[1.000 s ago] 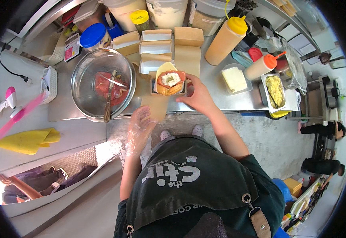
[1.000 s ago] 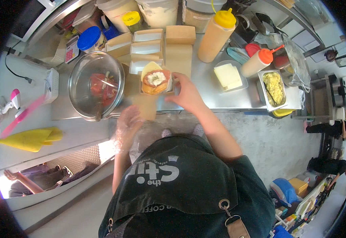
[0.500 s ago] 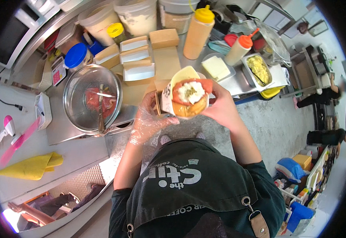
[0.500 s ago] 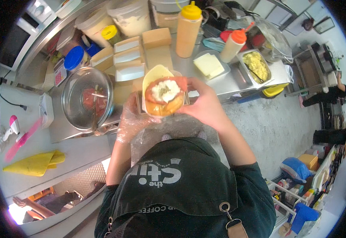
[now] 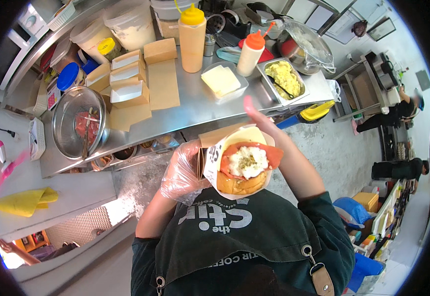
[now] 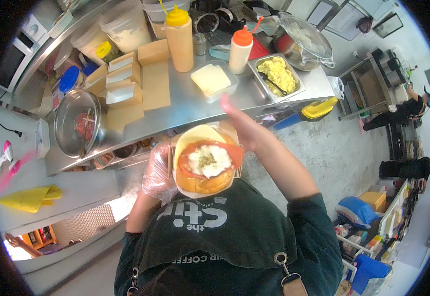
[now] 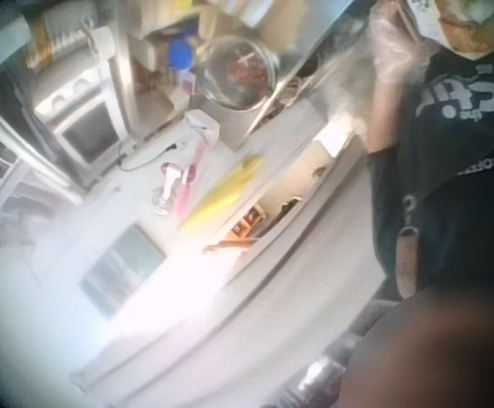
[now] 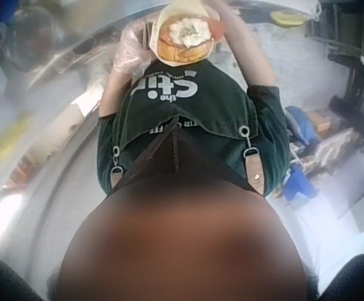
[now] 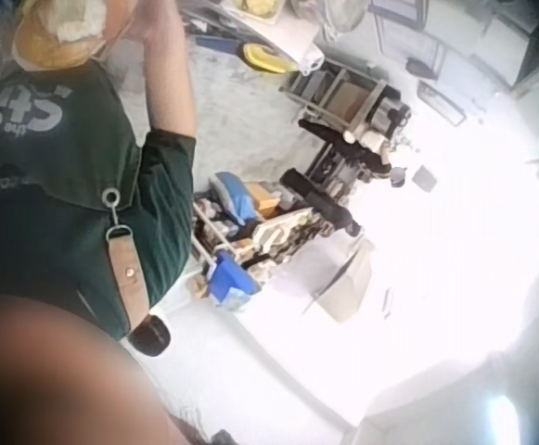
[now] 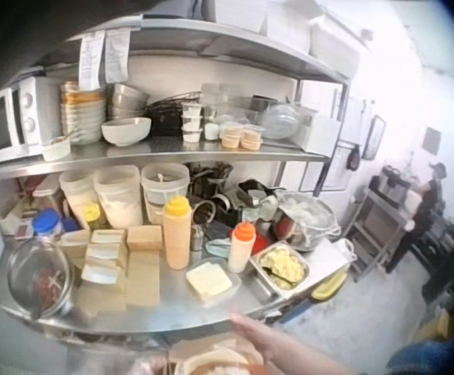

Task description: The person assembles a food item in a paper cone by adding sauces, scrambled eggs, and sliced meat, then wraps it in a paper bag and places it in a plastic bag. The person uses squeeze bottles, a spoon, and tongs to add ingredients and handles the packaging materials.

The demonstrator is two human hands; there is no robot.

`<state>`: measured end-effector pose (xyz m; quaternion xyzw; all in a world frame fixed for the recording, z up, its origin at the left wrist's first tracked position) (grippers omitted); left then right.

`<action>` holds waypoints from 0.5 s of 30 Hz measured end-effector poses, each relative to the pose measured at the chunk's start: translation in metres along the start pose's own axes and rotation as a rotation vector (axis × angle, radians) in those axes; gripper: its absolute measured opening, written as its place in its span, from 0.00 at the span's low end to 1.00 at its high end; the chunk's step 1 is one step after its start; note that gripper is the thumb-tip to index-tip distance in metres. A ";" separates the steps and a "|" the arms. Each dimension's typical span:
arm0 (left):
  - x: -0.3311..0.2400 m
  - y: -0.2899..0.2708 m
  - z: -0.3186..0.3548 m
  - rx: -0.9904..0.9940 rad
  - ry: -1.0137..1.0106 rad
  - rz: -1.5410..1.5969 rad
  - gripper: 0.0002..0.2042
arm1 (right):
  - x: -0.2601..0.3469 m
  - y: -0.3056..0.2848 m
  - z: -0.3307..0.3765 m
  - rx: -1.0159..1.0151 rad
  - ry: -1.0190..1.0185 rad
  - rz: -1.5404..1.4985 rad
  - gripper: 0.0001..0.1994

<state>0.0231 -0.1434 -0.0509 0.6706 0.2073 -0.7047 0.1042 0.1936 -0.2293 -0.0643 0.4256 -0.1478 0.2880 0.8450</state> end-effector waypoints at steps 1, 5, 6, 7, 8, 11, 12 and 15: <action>-0.001 0.010 0.005 -0.010 -0.011 0.035 0.29 | 0.004 0.000 -0.005 -0.031 0.011 0.053 0.49; -0.008 0.037 0.021 -0.053 0.046 -0.041 0.30 | 0.051 0.020 -0.017 0.085 -0.093 -0.013 0.32; -0.010 0.041 0.024 -0.059 0.084 -0.116 0.30 | 0.068 0.029 -0.018 0.135 -0.130 -0.056 0.27; -0.011 0.044 0.027 -0.091 0.091 -0.083 0.31 | 0.089 0.045 -0.015 0.285 -0.134 -0.071 0.23; -0.009 0.046 0.030 -0.127 0.044 -0.056 0.31 | 0.111 0.059 -0.010 0.353 -0.161 -0.069 0.20; -0.006 0.047 0.034 -0.215 -0.055 0.073 0.31 | 0.169 0.099 0.015 0.333 -0.401 0.289 0.17; -0.009 0.045 0.034 -0.236 -0.031 0.088 0.32 | 0.181 0.116 0.022 0.314 -0.530 0.452 0.16; -0.019 0.033 0.032 -0.251 0.009 0.090 0.34 | 0.213 0.159 0.048 0.273 -0.714 0.525 0.14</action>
Point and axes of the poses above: each hand's wrist, its own z-axis away from the middle knuckle, its own y-axis out of the palm, x = y × z, the point moved 6 cm from there along -z, towards the middle knuckle, and after that the axes turned 8 degrees about -z, right-handed, at the moved point
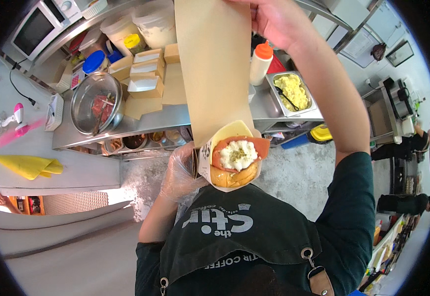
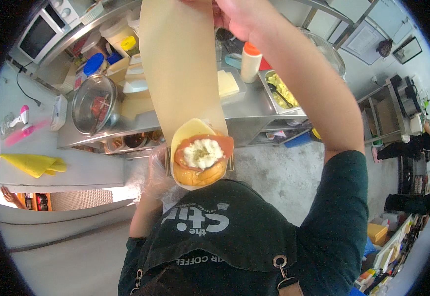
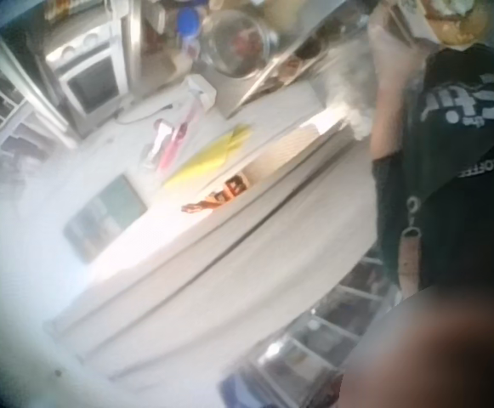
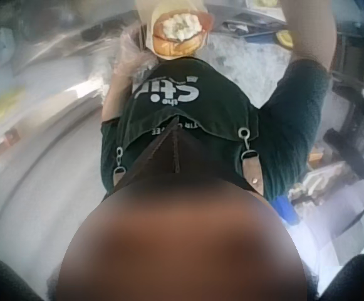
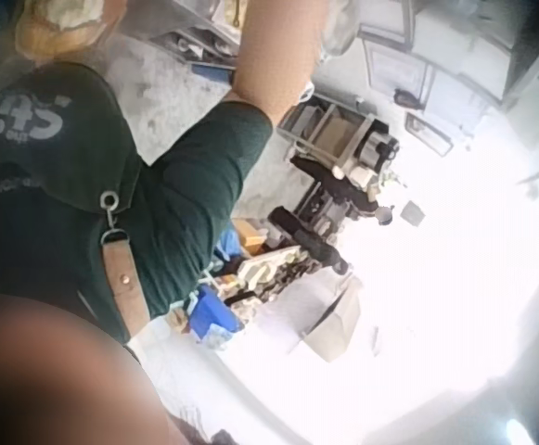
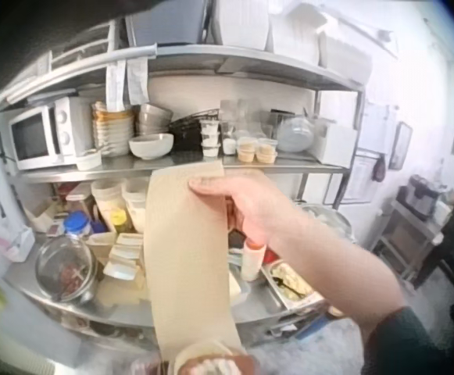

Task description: The person assembles a food item in a paper cone by adding sauces, scrambled eggs, and sliced meat, then wraps it in a paper bag and places it in a plastic bag. The person uses squeeze bottles, a spoon, and tongs to add ingredients and handles the packaging materials.

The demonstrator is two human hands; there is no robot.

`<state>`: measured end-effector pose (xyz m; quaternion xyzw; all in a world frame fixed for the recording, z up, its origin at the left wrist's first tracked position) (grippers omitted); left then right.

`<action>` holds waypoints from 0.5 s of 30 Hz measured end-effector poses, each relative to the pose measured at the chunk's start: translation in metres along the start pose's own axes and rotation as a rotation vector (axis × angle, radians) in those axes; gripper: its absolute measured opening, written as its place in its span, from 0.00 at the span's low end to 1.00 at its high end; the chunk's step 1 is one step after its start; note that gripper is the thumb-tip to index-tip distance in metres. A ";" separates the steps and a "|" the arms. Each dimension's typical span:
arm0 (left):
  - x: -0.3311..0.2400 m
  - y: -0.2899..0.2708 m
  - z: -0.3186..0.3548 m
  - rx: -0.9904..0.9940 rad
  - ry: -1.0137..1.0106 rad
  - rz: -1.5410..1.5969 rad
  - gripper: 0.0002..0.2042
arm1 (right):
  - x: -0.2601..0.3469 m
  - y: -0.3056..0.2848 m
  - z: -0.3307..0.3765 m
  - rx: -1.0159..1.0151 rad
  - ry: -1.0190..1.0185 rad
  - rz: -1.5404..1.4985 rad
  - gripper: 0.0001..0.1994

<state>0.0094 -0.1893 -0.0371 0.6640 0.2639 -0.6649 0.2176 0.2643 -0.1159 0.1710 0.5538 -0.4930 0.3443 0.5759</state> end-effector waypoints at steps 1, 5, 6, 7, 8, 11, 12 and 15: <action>-0.004 -0.006 -0.004 -0.014 0.031 0.017 0.34 | 0.014 0.010 -0.002 0.027 -0.040 0.065 0.14; -0.015 -0.029 -0.018 -0.072 0.068 0.093 0.33 | 0.054 0.037 0.006 0.001 -0.231 0.190 0.13; -0.015 -0.034 -0.022 -0.079 0.047 0.104 0.33 | 0.062 0.043 0.007 0.013 -0.281 0.200 0.12; -0.014 -0.040 -0.026 -0.087 0.026 0.117 0.32 | 0.071 0.049 0.006 0.025 -0.331 0.212 0.12; -0.018 -0.047 -0.029 -0.098 0.079 0.048 0.30 | 0.078 0.050 0.008 -0.019 -0.356 0.240 0.11; -0.012 -0.068 -0.043 -0.074 0.071 0.093 0.29 | 0.094 0.057 0.021 -0.093 -0.542 0.359 0.10; -0.010 -0.076 -0.049 -0.078 0.112 0.126 0.30 | 0.096 0.064 0.031 -0.033 -0.589 0.420 0.10; 0.009 -0.102 -0.075 -0.133 0.034 0.155 0.33 | 0.090 0.083 0.074 0.083 -0.701 0.666 0.09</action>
Point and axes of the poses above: each hand's wrist, its own z-axis away from the middle knuckle, its own y-axis out of the palm, x = y × z, the point moved 6 cm from there along -z, towards the middle knuckle, and after that the axes turned 8 degrees about -z, right-handed, at the moved point
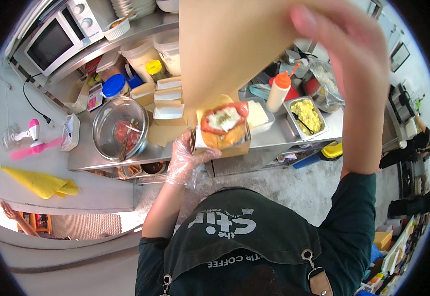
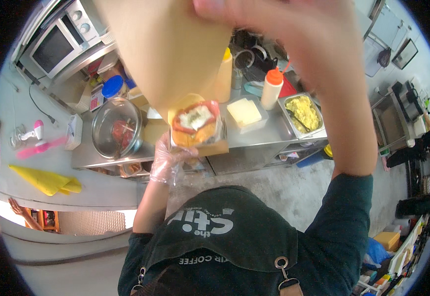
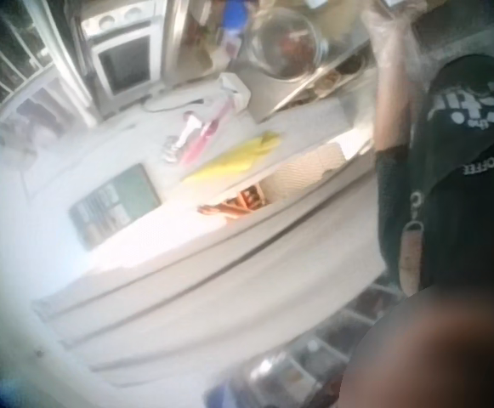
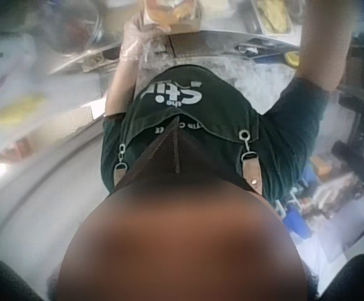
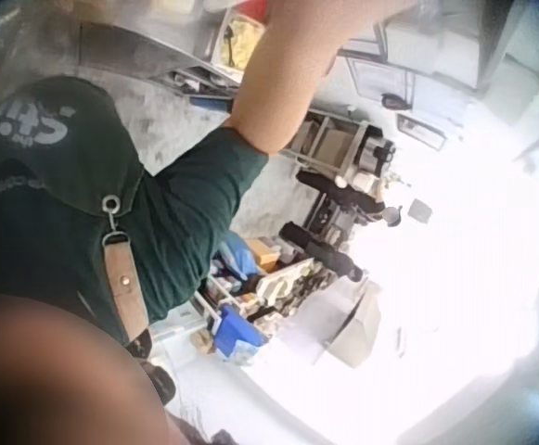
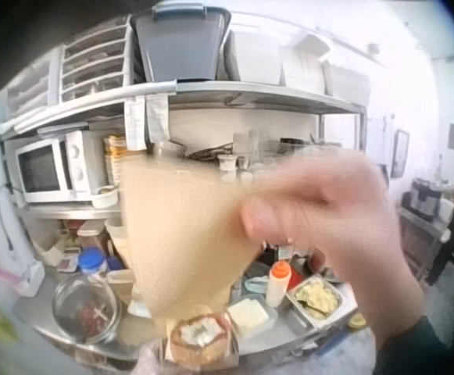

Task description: The person assembles a food item in a paper cone by adding sauces, scrambled eggs, and sliced meat, then wraps it in a paper bag and places it in a plastic bag. The person uses squeeze bottles, a spoon, and tongs to add ingredients and handles the packaging materials.

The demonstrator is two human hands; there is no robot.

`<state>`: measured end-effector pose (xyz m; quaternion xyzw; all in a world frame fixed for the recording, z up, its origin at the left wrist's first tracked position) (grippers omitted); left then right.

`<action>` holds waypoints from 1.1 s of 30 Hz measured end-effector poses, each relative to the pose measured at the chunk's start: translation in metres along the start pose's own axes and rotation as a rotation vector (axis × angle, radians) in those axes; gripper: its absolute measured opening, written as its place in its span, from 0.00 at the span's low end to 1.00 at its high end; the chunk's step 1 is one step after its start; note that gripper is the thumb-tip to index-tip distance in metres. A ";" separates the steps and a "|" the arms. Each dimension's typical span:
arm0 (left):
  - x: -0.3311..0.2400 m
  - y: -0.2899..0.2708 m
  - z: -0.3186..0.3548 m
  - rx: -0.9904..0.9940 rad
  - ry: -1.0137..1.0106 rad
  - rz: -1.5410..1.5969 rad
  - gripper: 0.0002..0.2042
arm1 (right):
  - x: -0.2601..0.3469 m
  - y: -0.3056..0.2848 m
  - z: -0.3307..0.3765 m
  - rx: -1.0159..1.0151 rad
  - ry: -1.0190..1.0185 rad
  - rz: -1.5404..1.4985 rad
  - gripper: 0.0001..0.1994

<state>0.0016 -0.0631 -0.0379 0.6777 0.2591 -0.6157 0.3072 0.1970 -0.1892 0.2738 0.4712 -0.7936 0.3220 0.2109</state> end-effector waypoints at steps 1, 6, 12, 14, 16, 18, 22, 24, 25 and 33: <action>0.000 -0.008 -0.010 -0.012 0.057 0.065 0.31 | 0.014 0.015 0.021 0.093 -0.130 0.092 0.08; -0.022 -0.051 -0.071 -0.233 0.108 0.087 0.20 | 0.001 0.082 0.100 0.362 -0.412 0.401 0.11; -0.110 -0.051 -0.056 -0.123 0.236 0.483 0.19 | -0.096 0.122 0.114 -0.095 -0.446 0.546 0.12; -0.121 -0.045 -0.048 -0.166 0.157 0.447 0.22 | -0.112 0.127 0.104 -0.101 -0.488 0.454 0.13; -0.134 -0.039 -0.042 -0.040 0.179 0.594 0.22 | -0.115 0.129 0.094 -0.080 -0.499 0.400 0.13; -0.146 -0.041 -0.041 0.101 0.214 0.621 0.23 | -0.110 0.130 0.085 -0.034 -0.495 0.383 0.12; -0.154 -0.054 -0.034 0.201 0.121 0.602 0.24 | -0.089 0.126 0.072 -0.025 -0.448 0.447 0.08; -0.163 -0.065 -0.035 0.213 0.130 0.511 0.22 | -0.080 0.127 0.064 -0.008 -0.427 0.453 0.08; -0.168 -0.068 -0.035 0.236 0.117 0.585 0.21 | -0.077 0.128 0.059 0.002 -0.427 0.469 0.08; -0.190 -0.060 -0.041 0.069 0.161 0.274 0.19 | -0.070 0.141 0.040 0.065 -0.487 0.623 0.09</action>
Point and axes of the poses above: each hand's wrist, its own z-axis away from the middle knuckle, its own y-axis out of the palm, x = y × z, the point moved 6 cm from there along -z, towards the middle knuckle, and after that the axes turned 8 degrees about -z, right-handed, at the moved point
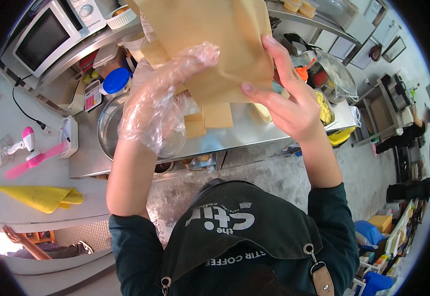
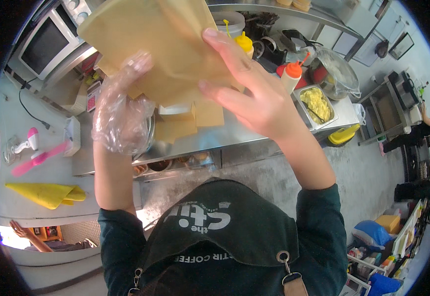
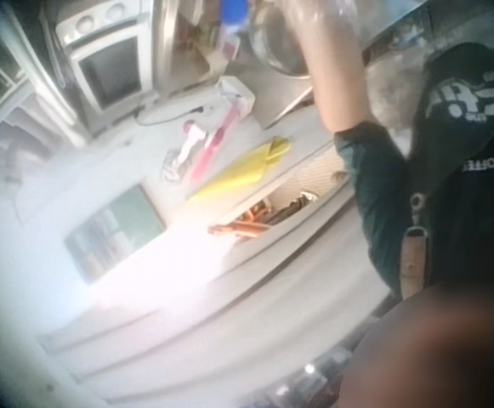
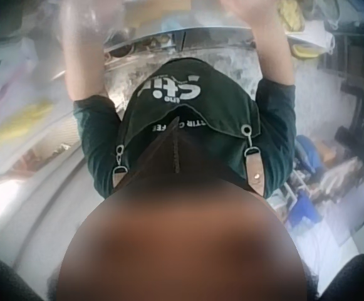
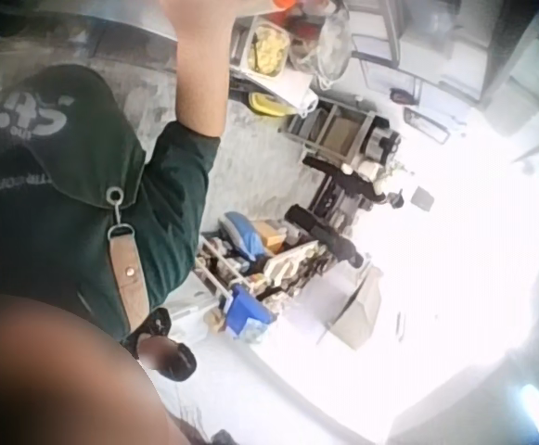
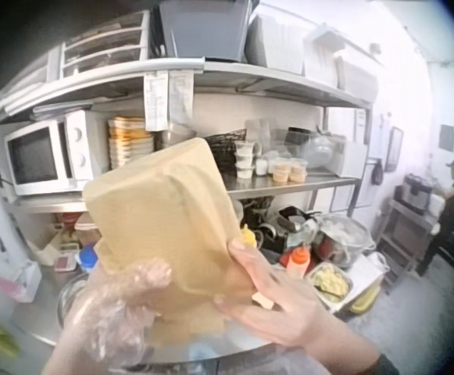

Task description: The person assembles a food item in a paper cone by adding sauces, scrambled eggs, and sliced meat, then wraps it in a paper bag and places it in a plastic bag. The person uses squeeze bottles, a spoon, and tongs to add ingredients and handles the packaging materials.

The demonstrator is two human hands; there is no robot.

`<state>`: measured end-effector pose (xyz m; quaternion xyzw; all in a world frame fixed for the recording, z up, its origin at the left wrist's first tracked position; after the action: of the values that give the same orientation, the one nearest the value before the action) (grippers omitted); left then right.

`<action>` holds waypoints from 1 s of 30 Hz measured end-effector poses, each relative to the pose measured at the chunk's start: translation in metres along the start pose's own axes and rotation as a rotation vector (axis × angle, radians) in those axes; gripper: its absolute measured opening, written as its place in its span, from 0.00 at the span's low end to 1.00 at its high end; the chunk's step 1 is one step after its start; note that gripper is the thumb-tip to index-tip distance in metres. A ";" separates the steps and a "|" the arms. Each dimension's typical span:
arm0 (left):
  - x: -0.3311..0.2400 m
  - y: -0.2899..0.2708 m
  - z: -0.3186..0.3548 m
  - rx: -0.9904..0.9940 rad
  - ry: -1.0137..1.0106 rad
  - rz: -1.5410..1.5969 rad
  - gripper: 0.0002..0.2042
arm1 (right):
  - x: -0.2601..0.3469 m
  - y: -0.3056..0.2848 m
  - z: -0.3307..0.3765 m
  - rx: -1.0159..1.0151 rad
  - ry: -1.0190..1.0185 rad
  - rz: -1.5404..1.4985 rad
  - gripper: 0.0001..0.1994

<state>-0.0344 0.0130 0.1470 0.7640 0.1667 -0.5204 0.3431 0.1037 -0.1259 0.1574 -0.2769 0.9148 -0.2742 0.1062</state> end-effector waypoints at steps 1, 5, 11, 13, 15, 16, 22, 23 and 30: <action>0.001 0.001 -0.001 -0.026 -0.029 -0.062 0.21 | -0.001 0.001 0.002 -0.003 0.026 -0.007 0.09; 0.004 0.001 -0.012 -0.057 -0.008 -0.033 0.22 | 0.000 0.002 0.012 -0.097 0.092 0.077 0.10; 0.029 -0.011 -0.018 -0.233 0.143 -0.051 0.31 | -0.007 0.055 0.081 -0.713 1.122 -0.938 0.12; 0.040 -0.012 -0.016 -0.271 0.182 -0.066 0.32 | -0.003 0.078 0.092 -0.731 1.266 -1.110 0.13; 0.051 -0.013 -0.015 -0.324 0.243 -0.006 0.28 | -0.003 0.086 0.097 -0.711 1.340 -1.033 0.14; 0.057 -0.014 -0.013 -0.329 0.241 -0.002 0.28 | -0.005 0.090 0.099 -0.705 1.397 -1.063 0.18; 0.091 -0.013 -0.009 -0.286 0.206 0.033 0.31 | -0.013 0.107 0.094 -0.732 1.471 -1.388 0.24; 0.095 -0.012 -0.009 -0.277 0.200 0.050 0.31 | -0.014 0.108 0.094 -0.748 1.473 -1.394 0.22; 0.113 -0.014 -0.011 -0.287 0.205 -0.009 0.32 | -0.015 0.103 0.099 -0.843 1.487 -1.273 0.14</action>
<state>0.0104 0.0194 0.0416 0.7555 0.2770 -0.4120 0.4275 0.1045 -0.0896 0.0186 -0.4814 0.4579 -0.0406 -0.7463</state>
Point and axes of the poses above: each hand's wrist, its own z-axis away from the middle knuckle, its own y-axis out of the palm, x = y × z, the point moved 6 cm from there along -z, towards the middle knuckle, and after that the axes turned 8 degrees about -z, right-handed, at the moved point
